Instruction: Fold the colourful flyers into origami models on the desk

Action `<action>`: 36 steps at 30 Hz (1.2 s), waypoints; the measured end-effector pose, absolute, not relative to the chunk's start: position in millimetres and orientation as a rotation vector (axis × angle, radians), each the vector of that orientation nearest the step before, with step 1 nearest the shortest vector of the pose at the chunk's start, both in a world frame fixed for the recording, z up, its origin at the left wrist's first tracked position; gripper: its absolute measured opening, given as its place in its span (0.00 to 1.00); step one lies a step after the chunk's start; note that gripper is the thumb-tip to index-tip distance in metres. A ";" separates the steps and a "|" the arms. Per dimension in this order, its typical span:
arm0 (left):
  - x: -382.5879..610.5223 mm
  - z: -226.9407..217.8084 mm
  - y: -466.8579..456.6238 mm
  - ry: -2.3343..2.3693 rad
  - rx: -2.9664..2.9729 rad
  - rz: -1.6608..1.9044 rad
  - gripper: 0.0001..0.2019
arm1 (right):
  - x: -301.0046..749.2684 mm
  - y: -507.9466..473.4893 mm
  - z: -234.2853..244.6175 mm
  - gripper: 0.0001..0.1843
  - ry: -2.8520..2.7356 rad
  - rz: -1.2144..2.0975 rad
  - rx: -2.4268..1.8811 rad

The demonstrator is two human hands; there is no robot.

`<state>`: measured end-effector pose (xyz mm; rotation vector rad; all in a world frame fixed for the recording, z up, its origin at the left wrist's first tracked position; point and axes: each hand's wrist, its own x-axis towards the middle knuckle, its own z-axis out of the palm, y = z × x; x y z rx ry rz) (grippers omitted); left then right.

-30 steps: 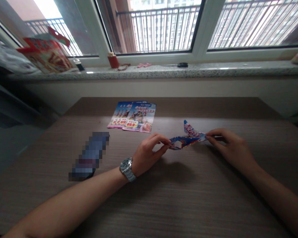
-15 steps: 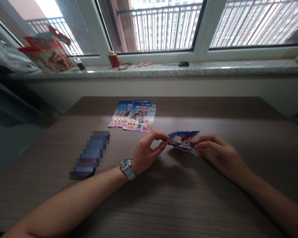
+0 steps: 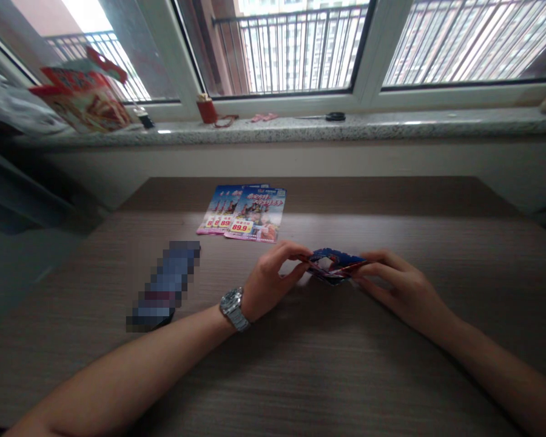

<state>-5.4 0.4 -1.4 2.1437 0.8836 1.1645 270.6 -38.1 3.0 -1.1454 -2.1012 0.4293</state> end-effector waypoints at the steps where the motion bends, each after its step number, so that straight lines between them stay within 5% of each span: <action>1: -5.4 -1.9 0.4 0.882 2.149 1.160 0.08 | 270.3 -38.4 3.1 0.05 -2.095 0.424 -1.154; 11: -5.1 -0.1 -1.3 0.852 2.174 1.099 0.08 | 272.4 -38.0 -0.2 0.02 -2.079 0.382 -1.166; 24: -5.7 -2.5 -0.1 0.843 2.237 1.063 0.09 | 274.8 -37.7 -14.4 0.26 -2.006 0.372 -1.097; 36: -5.7 -3.7 -1.3 0.827 2.117 0.994 0.13 | 270.0 -40.3 3.0 0.10 -2.122 0.300 -1.129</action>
